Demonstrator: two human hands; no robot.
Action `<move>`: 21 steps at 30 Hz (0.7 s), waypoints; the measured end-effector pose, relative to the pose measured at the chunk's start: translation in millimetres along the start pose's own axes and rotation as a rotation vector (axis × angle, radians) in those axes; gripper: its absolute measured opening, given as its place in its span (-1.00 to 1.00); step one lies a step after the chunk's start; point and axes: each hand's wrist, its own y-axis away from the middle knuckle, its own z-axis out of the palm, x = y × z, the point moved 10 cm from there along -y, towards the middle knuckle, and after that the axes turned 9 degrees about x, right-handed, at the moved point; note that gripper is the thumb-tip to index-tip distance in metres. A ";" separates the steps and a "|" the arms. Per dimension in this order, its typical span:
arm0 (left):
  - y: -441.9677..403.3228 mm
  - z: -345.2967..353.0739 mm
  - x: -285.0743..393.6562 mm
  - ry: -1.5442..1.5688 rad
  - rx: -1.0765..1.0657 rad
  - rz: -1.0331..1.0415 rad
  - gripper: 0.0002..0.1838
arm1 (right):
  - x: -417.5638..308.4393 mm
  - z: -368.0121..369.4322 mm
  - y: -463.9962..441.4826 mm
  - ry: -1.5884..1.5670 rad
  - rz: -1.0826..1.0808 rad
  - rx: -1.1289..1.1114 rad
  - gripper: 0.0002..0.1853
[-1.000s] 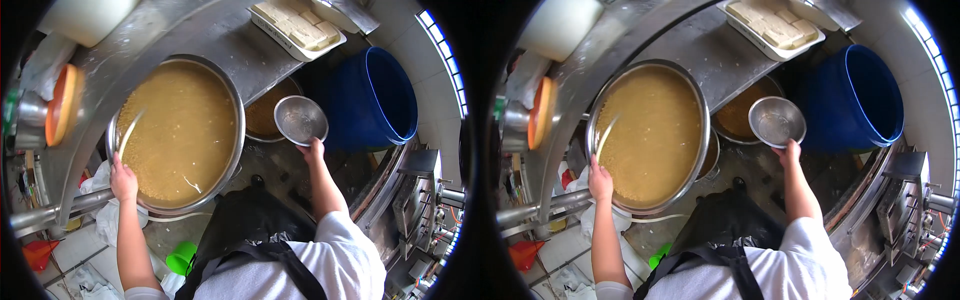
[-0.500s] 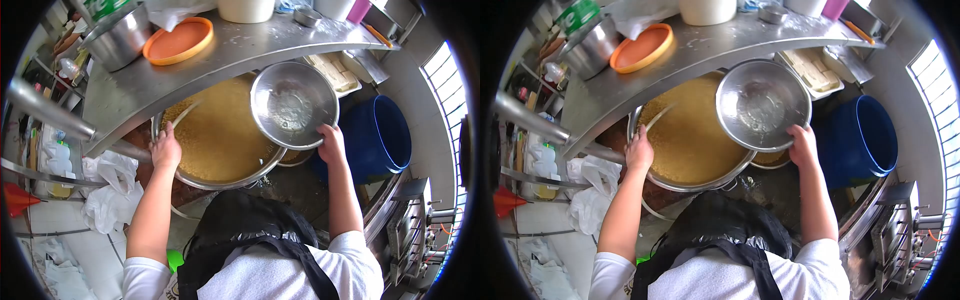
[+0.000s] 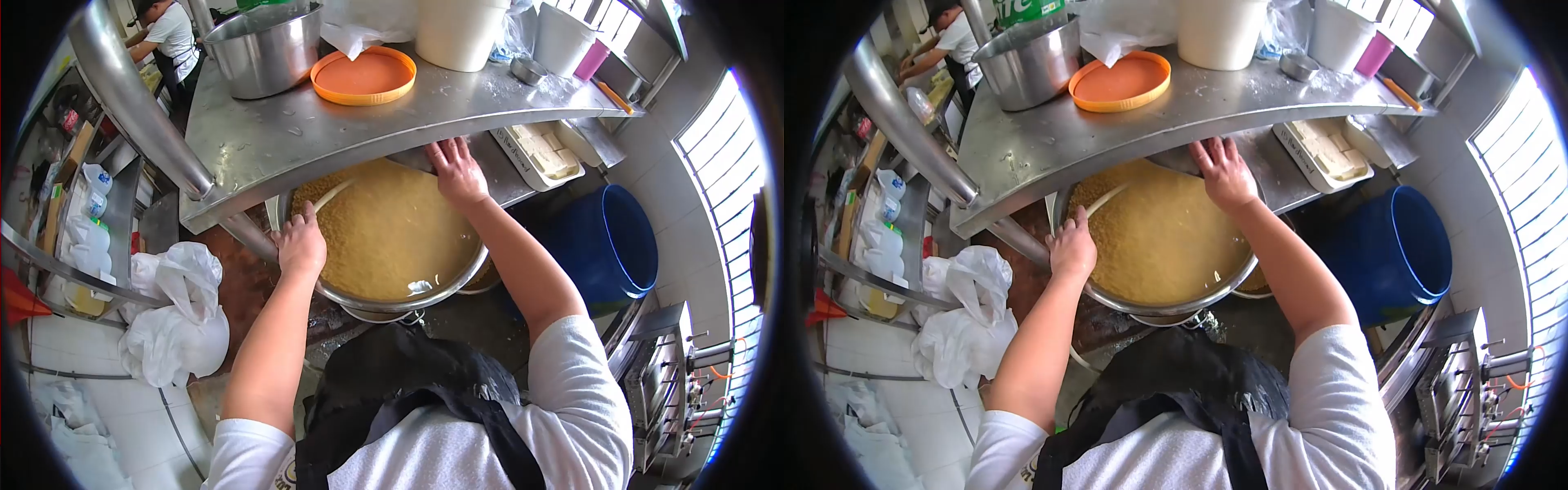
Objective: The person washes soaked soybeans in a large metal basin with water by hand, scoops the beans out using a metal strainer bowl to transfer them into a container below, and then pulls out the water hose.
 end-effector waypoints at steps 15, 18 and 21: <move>-0.4 4.1 -1.0 0.005 0.012 0.019 -0.33 | 36.0 55.4 29.6 -0.188 0.409 -0.378 0.05; -0.8 1.7 -0.8 -0.007 0.032 0.015 -0.34 | 49.6 61.6 32.4 -0.220 0.473 -0.385 0.02; -0.4 -0.4 -0.9 -0.004 0.020 0.000 -0.33 | 62.2 65.8 35.2 -0.279 0.515 -0.377 0.01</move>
